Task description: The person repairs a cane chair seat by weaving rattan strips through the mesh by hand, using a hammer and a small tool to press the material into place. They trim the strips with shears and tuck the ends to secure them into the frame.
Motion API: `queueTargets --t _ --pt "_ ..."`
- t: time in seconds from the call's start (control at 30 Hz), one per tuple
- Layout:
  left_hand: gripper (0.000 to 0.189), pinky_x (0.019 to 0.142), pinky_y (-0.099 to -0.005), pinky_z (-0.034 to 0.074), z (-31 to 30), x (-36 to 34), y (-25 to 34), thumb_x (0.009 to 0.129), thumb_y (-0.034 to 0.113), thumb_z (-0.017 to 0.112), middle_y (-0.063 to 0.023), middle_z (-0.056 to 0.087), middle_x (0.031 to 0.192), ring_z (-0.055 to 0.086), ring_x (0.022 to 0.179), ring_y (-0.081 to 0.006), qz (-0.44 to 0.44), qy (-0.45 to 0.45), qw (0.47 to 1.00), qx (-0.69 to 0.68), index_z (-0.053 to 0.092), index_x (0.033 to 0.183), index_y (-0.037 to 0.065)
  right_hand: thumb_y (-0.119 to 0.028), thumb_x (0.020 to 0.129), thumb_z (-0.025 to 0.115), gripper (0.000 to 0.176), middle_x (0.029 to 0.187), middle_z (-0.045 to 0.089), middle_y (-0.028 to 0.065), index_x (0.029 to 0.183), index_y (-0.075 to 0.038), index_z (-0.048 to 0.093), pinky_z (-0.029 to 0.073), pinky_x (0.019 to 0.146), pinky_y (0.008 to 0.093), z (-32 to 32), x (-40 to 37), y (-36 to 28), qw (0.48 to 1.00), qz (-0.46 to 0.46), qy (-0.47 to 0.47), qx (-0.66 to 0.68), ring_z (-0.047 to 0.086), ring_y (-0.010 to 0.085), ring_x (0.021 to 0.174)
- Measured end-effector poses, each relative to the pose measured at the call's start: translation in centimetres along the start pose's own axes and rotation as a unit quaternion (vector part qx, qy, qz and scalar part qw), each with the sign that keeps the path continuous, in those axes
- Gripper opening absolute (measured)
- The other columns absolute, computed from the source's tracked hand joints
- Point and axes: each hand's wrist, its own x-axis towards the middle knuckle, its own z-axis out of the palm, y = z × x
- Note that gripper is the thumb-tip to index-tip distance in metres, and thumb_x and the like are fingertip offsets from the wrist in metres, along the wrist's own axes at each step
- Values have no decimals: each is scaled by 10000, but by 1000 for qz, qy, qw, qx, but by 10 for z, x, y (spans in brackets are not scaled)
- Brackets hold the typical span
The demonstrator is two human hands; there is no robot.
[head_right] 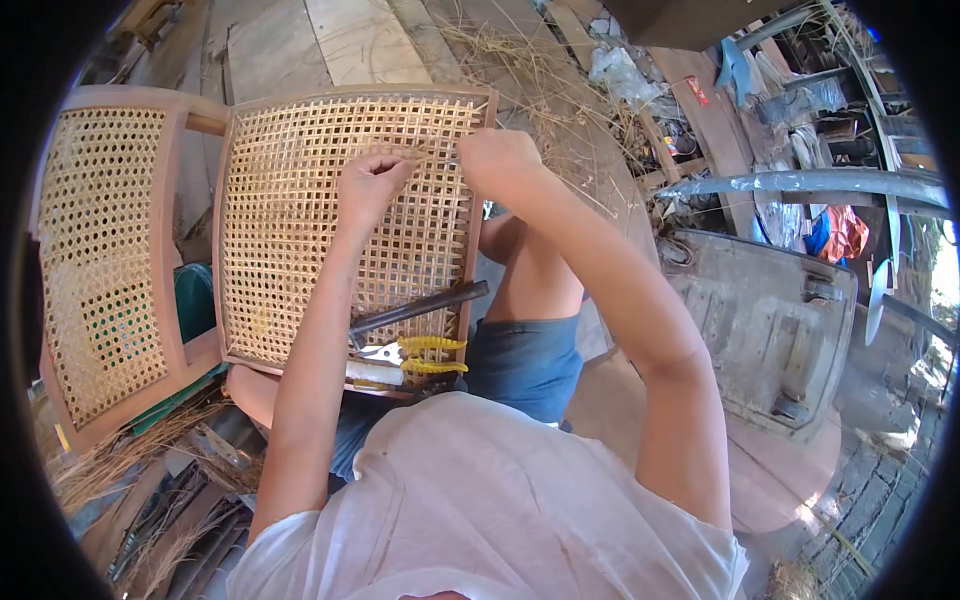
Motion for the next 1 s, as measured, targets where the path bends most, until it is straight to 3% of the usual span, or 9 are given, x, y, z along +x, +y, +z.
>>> queueTargets --t 0.07,0.2,0.27,0.4,0.43,0.8,0.87,1.0 --pt "161 613 -257 504 1 0 2 877 161 783 -41 749 762 621 649 -75 0 7 998 62 802 913 6 -113 874 614 178 988 761 178 967 -33 744 615 761 452 -18 2 -9 998 22 -50 -25 759 341 933" --pt "195 631 -277 520 3 4 0 839 173 783 -64 747 748 648 660 -98 10 12 995 101 800 927 0 -101 863 623 165 974 759 194 935 -18 745 619 747 446 -19 10 -15 998 18 -47 -30 763 348 903" --pt "217 640 -292 531 2 4 1 815 185 786 -87 746 743 669 666 -118 13 16 991 130 797 925 -2 -112 847 633 181 951 748 232 940 16 723 608 788 493 -16 13 -20 999 25 -34 -1 751 388 922" --pt "257 694 -347 558 1 6 8 775 244 796 -127 757 780 712 693 -217 -5 9 983 182 806 923 33 -102 856 624 179 970 749 229 949 12 727 611 798 489 -10 22 -38 1000 -4 -22 -12 753 382 933" --pt "251 726 -374 564 2 7 8 772 251 787 -142 755 796 726 729 -261 -8 5 983 181 811 924 54 -98 858 621 180 979 748 230 954 10 728 612 803 486 -6 24 -43 1000 12 -24 -3 751 381 946" --pt "225 747 -430 575 7 13 19 803 249 754 -170 750 811 734 781 -326 8 -29 967 254 813 911 60 -134 852 624 236 1043 754 208 1012 -1 737 606 855 476 -24 34 -30 996 28 -81 -3 743 372 1000" --pt "224 748 -468 579 13 11 21 812 234 745 -201 744 826 729 792 -362 74 -25 955 286 809 920 49 -175 844 645 281 1058 754 210 1047 -6 741 603 870 478 -29 40 -25 990 43 -134 -4 743 366 1011" --pt "199 768 -483 576 22 6 13 810 185 738 -234 737 841 720 798 -388 110 -31 937 330 807 929 42 -227 838 676 319 1076 766 189 1083 -40 760 604 877 450 -29 43 -26 984 68 -161 -16 752 336 1012"
